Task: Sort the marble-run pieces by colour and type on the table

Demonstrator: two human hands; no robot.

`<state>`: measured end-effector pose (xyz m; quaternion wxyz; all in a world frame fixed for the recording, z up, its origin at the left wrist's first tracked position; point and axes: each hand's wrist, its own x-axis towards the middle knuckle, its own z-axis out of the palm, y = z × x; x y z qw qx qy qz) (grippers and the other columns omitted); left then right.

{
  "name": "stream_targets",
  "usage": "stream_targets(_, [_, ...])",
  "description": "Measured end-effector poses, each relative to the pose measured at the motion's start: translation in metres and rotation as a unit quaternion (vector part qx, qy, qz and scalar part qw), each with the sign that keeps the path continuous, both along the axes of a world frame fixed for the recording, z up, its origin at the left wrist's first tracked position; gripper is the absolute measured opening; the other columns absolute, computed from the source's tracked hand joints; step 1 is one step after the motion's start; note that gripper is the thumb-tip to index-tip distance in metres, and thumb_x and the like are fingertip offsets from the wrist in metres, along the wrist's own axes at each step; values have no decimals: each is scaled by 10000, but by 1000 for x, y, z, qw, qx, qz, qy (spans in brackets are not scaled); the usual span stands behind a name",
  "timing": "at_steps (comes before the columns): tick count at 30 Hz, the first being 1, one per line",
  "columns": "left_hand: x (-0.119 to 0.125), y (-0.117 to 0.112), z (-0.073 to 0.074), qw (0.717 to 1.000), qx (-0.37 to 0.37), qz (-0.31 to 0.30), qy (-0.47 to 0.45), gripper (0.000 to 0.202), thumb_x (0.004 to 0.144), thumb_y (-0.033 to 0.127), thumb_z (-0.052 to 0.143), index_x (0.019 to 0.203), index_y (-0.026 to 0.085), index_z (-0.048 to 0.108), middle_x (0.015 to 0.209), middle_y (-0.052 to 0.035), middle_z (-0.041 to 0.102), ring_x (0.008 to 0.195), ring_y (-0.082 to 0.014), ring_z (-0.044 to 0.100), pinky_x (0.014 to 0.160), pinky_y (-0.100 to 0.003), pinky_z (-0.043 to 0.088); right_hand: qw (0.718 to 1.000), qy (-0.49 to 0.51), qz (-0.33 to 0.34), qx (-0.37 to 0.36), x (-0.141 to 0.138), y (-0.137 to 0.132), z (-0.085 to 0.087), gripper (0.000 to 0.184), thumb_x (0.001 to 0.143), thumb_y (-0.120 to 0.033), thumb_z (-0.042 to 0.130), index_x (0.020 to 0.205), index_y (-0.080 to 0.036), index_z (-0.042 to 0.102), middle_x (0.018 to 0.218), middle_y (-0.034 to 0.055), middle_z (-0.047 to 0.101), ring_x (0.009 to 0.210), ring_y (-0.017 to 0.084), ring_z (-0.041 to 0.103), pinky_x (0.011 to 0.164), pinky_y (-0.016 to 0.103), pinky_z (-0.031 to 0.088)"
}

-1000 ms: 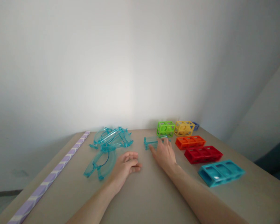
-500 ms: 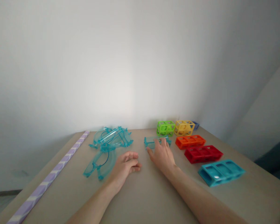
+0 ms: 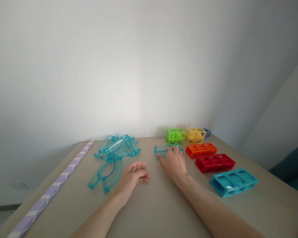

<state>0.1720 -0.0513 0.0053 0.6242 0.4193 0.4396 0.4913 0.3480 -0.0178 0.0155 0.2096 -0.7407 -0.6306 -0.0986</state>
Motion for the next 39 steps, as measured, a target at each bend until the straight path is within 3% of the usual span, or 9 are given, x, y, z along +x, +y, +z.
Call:
stream_targets(10, [1,0,1,1000,1,-5,2,192,664,125,644,856,117,641,856,-50,613,661,-159,669,636,-294,554,1000,-3,-9,17,4,4,-4,480,871,-499,541,1124,-96,603,1104,207,553,1003,347,583,824,417,457])
stream_targets(14, [0,3,-2,1000,12,16,15,199,679,133,617,878,117,616,909,-57,601,637,-148,661,612,-296,555,996,-1,19,82,2,0,0,464,857,-424,587,1204,-117,568,1216,213,506,1018,324,592,847,406,468])
stream_targets(18, [-2,8,-1,995,27,90,21,360,684,113,594,1039,149,548,966,-65,581,602,-144,657,588,-317,559,985,34,95,140,1,-3,3,355,861,-308,574,1161,-120,600,1209,193,519,1043,309,588,889,401,478])
stream_targets(23, [-9,17,-1,977,44,202,48,375,714,111,556,1065,196,456,974,-53,542,658,-144,659,629,-339,576,951,109,275,87,-3,-6,0,257,873,-208,522,1104,-149,619,1133,127,564,924,219,627,836,327,515])
stream_targets(29, [-12,15,-7,964,95,203,146,281,687,114,581,946,206,520,1001,-50,556,700,-159,618,646,-345,552,917,126,380,11,-8,-12,-1,232,864,-155,524,1070,-154,630,1074,109,599,816,174,619,788,303,510])
stream_targets(31, [-12,9,-6,931,196,166,259,251,674,85,593,892,209,585,978,-45,582,774,-189,610,744,-373,531,910,130,393,-1,-8,-13,-1,228,863,-147,523,1060,-151,636,1047,108,608,809,174,615,783,301,505])
stream_targets(35, [-16,3,-2,790,334,181,482,274,712,72,566,946,200,633,987,-89,582,1023,-280,568,943,-454,443,904,138,406,-10,-9,-13,-3,241,861,-143,525,1075,-153,636,1056,112,607,830,175,611,790,298,497])
stream_targets(37, [-21,5,0,776,309,208,510,370,724,85,570,1082,169,606,1035,-114,577,984,-272,587,953,-444,438,903,139,407,-15,-9,-13,-4,248,858,-142,527,1081,-154,635,1068,114,604,828,173,610,789,297,495])
stream_targets(39, [-26,10,2,803,257,205,497,536,746,102,562,1276,137,492,1022,-109,597,809,-219,622,891,-396,471,902,141,407,-20,-10,-13,-4,251,854,-139,530,1080,-153,636,1074,116,603,820,171,609,780,296,495])
